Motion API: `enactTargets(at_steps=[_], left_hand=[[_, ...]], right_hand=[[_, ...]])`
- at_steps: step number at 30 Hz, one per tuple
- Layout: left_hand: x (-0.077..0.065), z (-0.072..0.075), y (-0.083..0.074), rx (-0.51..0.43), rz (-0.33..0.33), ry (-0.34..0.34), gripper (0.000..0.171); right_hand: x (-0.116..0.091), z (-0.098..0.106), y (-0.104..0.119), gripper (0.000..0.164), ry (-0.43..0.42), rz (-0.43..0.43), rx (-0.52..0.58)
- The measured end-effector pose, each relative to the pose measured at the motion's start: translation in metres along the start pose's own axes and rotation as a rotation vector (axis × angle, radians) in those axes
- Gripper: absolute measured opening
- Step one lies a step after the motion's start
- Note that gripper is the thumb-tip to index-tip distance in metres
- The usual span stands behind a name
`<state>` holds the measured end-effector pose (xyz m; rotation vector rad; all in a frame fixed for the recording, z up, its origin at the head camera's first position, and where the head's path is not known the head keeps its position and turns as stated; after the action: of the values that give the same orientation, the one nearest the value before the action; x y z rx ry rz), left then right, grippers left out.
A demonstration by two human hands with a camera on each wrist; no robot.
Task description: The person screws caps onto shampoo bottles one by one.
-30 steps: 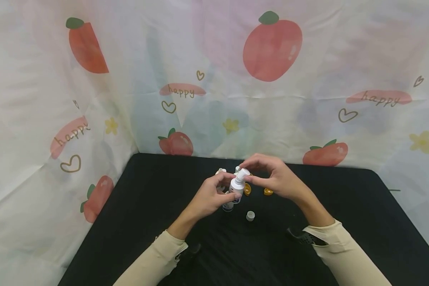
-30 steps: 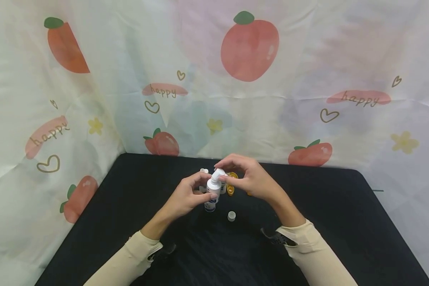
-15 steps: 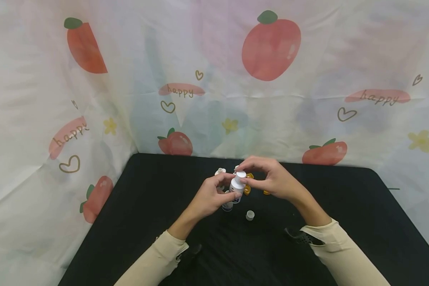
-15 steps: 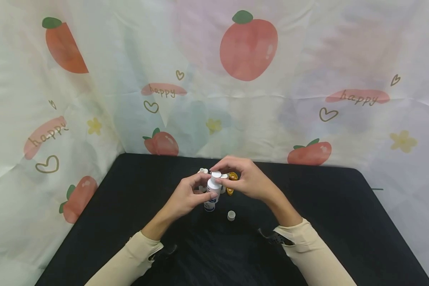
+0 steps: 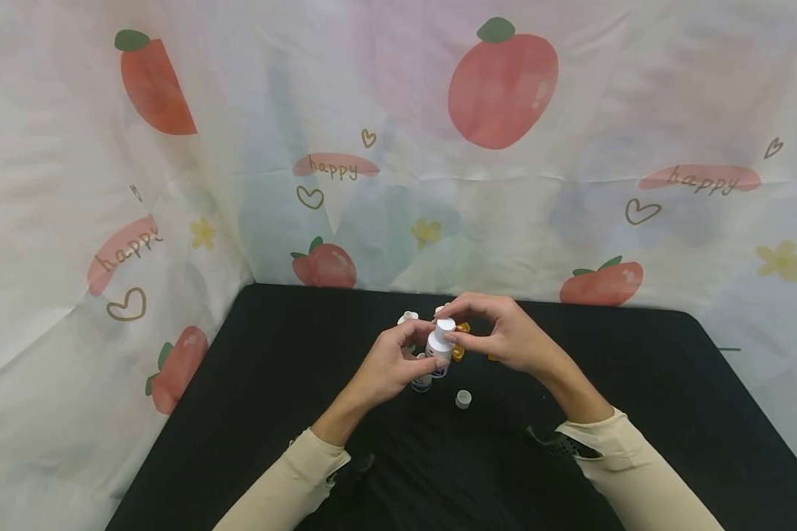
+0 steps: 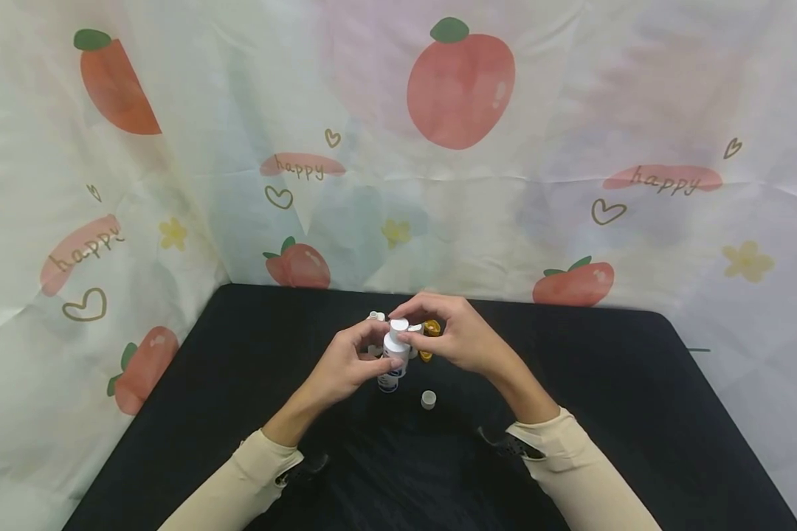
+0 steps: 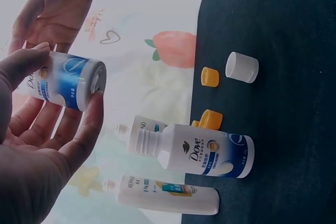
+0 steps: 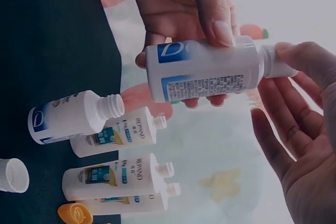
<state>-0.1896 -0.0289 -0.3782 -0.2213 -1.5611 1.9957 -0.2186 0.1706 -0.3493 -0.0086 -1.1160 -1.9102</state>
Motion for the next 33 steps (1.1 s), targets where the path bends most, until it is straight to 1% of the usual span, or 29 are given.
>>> enactTargets(at_steps=[5, 7, 10, 12, 14, 15, 18, 20, 23, 26, 30, 33], left_hand=[[-0.001, 0.0, 0.0, 0.023, 0.005, -0.005, 0.041], [0.001, -0.001, 0.009, 0.013, -0.004, -0.008, 0.041], [0.001, -0.002, 0.013, -0.009, -0.007, -0.01, 0.042], [0.0, -0.002, 0.013, -0.017, -0.02, -0.005, 0.041], [-0.002, -0.001, 0.003, -0.011, -0.012, 0.002, 0.04], [-0.003, 0.0, 0.0, -0.005, -0.012, 0.009, 0.04], [-0.003, 0.004, -0.002, 0.011, -0.013, 0.022, 0.041], [-0.002, 0.005, 0.003, 0.017, -0.009, 0.025, 0.041], [0.001, 0.005, 0.016, 0.019, -0.01, 0.021, 0.042], [0.002, 0.005, 0.027, 0.016, -0.011, 0.014, 0.043], [0.002, 0.005, 0.031, 0.008, -0.018, 0.01, 0.043], [0.002, 0.004, 0.032, 0.004, -0.022, 0.011, 0.043]], right_hand=[[0.0, -0.003, -0.001, 0.032, 0.001, -0.038, 0.002], [0.0, -0.004, -0.002, 0.031, -0.004, -0.043, -0.004], [-0.001, -0.005, -0.004, 0.031, -0.017, -0.044, -0.007], [-0.001, -0.006, -0.004, 0.033, -0.029, -0.027, -0.018], [0.0, -0.006, -0.003, 0.035, -0.041, 0.007, -0.033], [0.0, -0.006, -0.002, 0.036, -0.046, 0.027, -0.035], [0.002, -0.005, 0.006, 0.037, -0.059, 0.083, -0.036], [0.002, -0.004, 0.014, 0.038, -0.059, 0.098, -0.025], [0.003, -0.001, 0.023, 0.037, -0.045, 0.101, -0.025], [0.003, 0.0, 0.027, 0.036, -0.023, 0.091, -0.029], [0.0, 0.001, 0.023, 0.037, -0.004, 0.079, -0.004], [-0.002, 0.001, 0.014, 0.039, 0.001, 0.077, 0.018]])
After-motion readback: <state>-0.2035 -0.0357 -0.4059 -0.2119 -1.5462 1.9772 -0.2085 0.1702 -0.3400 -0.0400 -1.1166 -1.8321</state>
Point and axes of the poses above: each hand's wrist, its own x-axis towards the middle knuckle, its own z-axis out of the back of the hand, y = z × x, the point moved 2 cm from there along x, towards the middle knuckle, and after that the axes turned 5 degrees about y, right-handed, at the moved point
